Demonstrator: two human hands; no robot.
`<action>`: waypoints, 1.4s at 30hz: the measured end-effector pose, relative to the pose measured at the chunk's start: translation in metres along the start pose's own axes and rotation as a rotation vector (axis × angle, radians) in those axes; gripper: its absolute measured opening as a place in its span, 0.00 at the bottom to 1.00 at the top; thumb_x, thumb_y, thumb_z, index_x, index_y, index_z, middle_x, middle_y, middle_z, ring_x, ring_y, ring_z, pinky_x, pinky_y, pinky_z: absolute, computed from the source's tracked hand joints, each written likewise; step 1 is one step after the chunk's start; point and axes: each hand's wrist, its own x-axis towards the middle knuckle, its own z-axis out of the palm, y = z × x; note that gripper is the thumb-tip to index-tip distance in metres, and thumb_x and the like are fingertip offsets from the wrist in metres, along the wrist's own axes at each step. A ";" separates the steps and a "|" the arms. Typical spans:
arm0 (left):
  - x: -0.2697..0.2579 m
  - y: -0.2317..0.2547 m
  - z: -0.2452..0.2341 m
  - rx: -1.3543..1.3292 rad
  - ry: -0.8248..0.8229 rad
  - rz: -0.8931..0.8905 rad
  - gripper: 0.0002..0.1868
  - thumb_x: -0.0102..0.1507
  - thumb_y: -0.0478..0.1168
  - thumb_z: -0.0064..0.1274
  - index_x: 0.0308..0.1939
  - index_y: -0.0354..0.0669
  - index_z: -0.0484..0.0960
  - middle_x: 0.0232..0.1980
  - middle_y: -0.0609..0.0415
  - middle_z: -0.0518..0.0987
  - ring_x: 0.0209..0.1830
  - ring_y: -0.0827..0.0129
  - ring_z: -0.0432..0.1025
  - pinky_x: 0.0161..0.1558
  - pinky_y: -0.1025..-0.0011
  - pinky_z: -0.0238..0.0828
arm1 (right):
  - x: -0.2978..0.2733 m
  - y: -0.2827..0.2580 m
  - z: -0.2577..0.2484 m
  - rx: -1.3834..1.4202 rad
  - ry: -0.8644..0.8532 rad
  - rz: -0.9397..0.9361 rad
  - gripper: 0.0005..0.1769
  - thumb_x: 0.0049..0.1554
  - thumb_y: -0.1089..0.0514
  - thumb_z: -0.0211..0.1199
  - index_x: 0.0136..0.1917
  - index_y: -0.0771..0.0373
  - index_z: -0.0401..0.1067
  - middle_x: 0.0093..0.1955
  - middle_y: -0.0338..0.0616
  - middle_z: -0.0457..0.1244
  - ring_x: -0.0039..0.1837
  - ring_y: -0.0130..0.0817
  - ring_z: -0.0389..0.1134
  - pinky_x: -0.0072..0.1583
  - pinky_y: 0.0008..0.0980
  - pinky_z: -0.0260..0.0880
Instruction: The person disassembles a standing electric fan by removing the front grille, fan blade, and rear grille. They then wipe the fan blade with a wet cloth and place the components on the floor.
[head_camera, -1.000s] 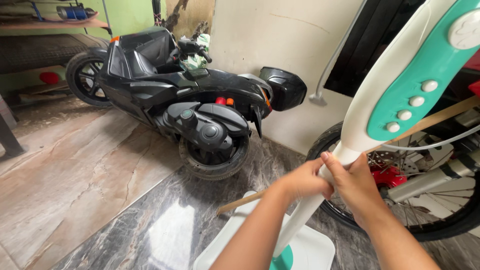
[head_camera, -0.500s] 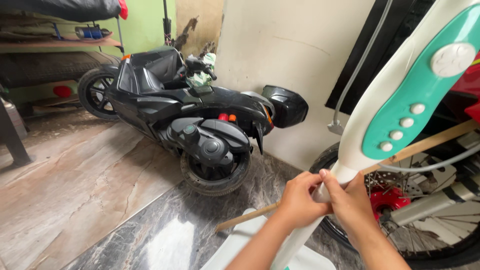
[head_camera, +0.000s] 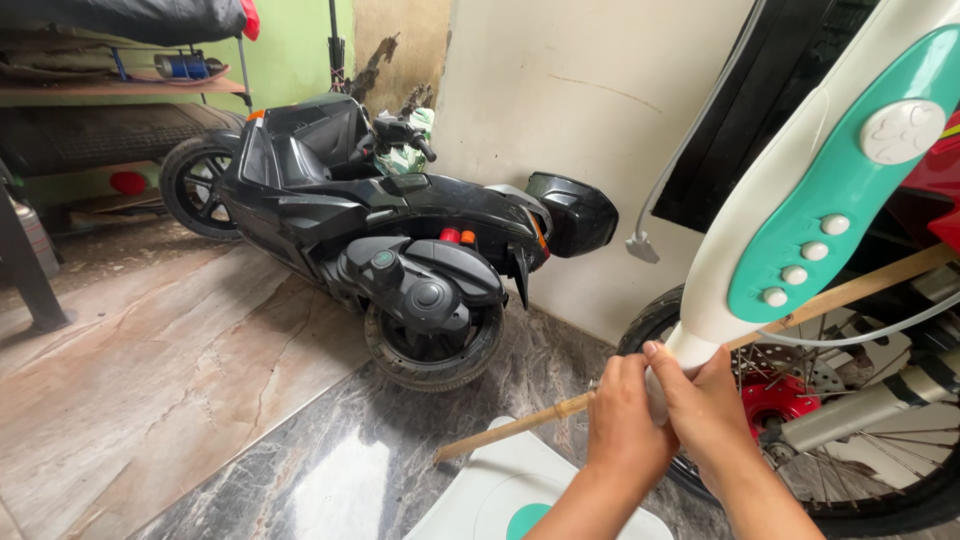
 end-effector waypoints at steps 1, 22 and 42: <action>0.002 -0.001 -0.001 -0.060 -0.018 0.020 0.23 0.56 0.39 0.62 0.53 0.36 0.74 0.52 0.38 0.79 0.52 0.42 0.74 0.52 0.50 0.70 | 0.000 0.000 -0.001 -0.011 0.003 -0.008 0.27 0.57 0.48 0.64 0.61 0.66 0.60 0.53 0.50 0.66 0.53 0.34 0.69 0.52 0.37 0.71; 0.000 -0.016 0.004 0.033 -0.117 0.041 0.27 0.53 0.43 0.62 0.53 0.40 0.70 0.52 0.45 0.75 0.57 0.46 0.70 0.57 0.45 0.61 | -0.009 -0.002 -0.003 0.140 -0.090 -0.116 0.20 0.58 0.52 0.63 0.55 0.67 0.64 0.46 0.45 0.66 0.45 0.29 0.67 0.45 0.35 0.71; 0.026 -0.033 -0.013 -0.329 -0.459 -0.026 0.33 0.48 0.42 0.65 0.56 0.37 0.77 0.48 0.47 0.83 0.48 0.59 0.80 0.49 0.64 0.75 | -0.007 0.005 0.000 0.131 -0.030 -0.130 0.23 0.58 0.51 0.63 0.59 0.65 0.60 0.50 0.46 0.65 0.50 0.30 0.68 0.50 0.33 0.72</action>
